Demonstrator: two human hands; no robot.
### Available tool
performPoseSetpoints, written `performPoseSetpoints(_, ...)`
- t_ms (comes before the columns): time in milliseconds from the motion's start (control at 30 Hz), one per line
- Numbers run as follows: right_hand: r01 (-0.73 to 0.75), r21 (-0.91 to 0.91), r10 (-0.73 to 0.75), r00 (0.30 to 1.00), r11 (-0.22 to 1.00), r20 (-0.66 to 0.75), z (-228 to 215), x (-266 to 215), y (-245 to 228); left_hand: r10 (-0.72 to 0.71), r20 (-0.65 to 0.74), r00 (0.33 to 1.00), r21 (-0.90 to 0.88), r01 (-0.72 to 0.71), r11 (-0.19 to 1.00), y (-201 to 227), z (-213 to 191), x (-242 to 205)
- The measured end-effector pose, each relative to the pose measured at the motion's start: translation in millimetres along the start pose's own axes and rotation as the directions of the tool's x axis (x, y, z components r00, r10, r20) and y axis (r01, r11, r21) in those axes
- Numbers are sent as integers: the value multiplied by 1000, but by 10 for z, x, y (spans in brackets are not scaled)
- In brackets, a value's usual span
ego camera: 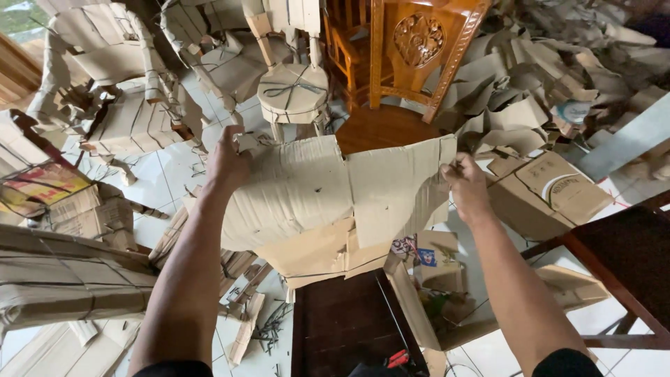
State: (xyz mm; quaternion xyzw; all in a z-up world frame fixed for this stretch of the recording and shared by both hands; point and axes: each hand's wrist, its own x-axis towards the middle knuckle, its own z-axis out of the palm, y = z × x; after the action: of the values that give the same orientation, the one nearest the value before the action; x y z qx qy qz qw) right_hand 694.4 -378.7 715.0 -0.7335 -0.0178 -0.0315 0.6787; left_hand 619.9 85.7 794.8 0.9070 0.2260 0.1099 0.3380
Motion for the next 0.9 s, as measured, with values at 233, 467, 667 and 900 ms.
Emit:
performPoseSetpoints(233, -148, -64, 144, 987, 987, -70, 94, -172, 224, 24, 142, 990, -11, -23, 1000, 491, -130, -349)
performPoseSetpoints(467, -176, 56, 180, 980, 983, -89, 30, -214, 85, -62, 311, 948, 94, 34, 995, 531, -337, -211)
performPoseSetpoints(667, -168, -94, 154, 979, 981, -137, 171, -246, 121, 31, 245, 969, 16, -36, 999, 563, -224, -371)
performPoseSetpoints(900, -15, -65, 1, 979, 998, -205, 222, -62, 435, 203, -46, 978, -24, -204, 979, 3, 179, -382)
